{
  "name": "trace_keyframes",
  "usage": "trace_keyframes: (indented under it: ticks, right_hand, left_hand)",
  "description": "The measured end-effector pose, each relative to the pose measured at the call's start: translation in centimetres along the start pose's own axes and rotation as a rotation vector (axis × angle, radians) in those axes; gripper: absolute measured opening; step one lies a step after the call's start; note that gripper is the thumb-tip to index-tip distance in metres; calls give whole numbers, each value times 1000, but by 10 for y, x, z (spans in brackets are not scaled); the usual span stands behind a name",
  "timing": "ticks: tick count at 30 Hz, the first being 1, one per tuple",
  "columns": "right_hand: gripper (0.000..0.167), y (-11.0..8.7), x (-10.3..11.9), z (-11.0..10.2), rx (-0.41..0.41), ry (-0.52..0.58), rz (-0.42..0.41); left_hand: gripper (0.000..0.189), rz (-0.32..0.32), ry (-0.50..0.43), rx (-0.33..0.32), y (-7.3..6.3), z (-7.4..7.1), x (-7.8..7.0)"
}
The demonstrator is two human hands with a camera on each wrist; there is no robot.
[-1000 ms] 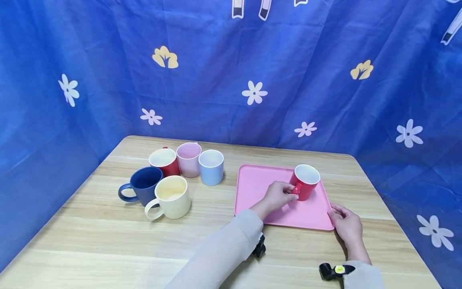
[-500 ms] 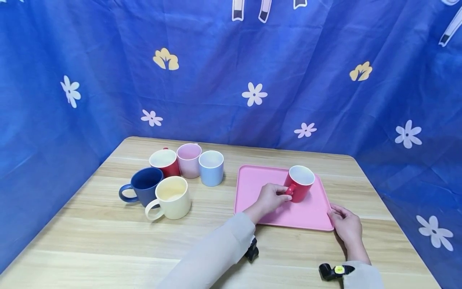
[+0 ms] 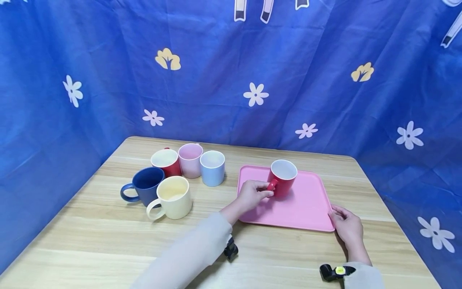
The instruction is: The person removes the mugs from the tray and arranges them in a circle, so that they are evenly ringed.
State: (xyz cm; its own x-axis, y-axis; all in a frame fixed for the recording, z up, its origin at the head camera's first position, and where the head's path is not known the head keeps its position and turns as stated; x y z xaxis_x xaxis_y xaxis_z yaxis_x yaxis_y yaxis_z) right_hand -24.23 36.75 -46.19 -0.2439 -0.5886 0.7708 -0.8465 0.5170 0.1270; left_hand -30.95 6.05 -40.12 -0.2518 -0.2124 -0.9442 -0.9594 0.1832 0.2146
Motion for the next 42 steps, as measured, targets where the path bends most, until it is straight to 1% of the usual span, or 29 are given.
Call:
trace_keyframes:
  ticks: [4, 10, 17, 18, 25, 30, 36, 39, 42]
  right_hand:
    - [34, 0, -1, 0, -5, -10, -2]
    - [34, 0, -1, 2, -4, -13, -8]
    - [32, 1, 2, 0, -17, -10, -37]
    - [32, 1, 2, 0, -17, -9, -39]
    - [32, 1, 4, 1, -9, -10, -36]
    - [33, 1, 4, 1, -9, -18, -37]
    - [34, 2, 3, 1, 0, -28, -17]
    - [35, 1, 2, 1, 4, -32, -12]
    - [36, 0, 2, 1, 6, -36, -11]
  left_hand:
    - [20, 32, -1, -5, -4, -17, 0]
    - [20, 35, -7, -34, -13, -40, -1]
    - [19, 38, -21, -61, -24, -61, -2]
    - [20, 31, -19, -68, -25, -64, -1]
    - [21, 43, 1, -121, -40, -84, 1]
    - [19, 11, 11, -169, -54, -95, 4]
    - [18, -9, 25, -240, -68, -108, 6]
    - [18, -25, 17, -271, -75, -114, 7]
    - [18, -50, 6, -294, -80, -118, 10]
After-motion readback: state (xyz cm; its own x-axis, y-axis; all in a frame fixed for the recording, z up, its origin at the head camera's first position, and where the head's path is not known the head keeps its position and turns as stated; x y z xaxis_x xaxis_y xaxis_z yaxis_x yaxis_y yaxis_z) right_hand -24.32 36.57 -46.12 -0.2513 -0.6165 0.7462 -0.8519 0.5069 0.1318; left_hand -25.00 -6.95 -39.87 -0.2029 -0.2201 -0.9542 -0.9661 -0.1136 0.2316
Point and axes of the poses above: each hand's wrist, its own y-axis towards the middle knuckle, its own z-axis out of the palm, x = y × z, the point moved 8 cm from there along y, towards the middle knuckle, and after that the axes turned 7 degrees about -x, right-handed, at the moved point
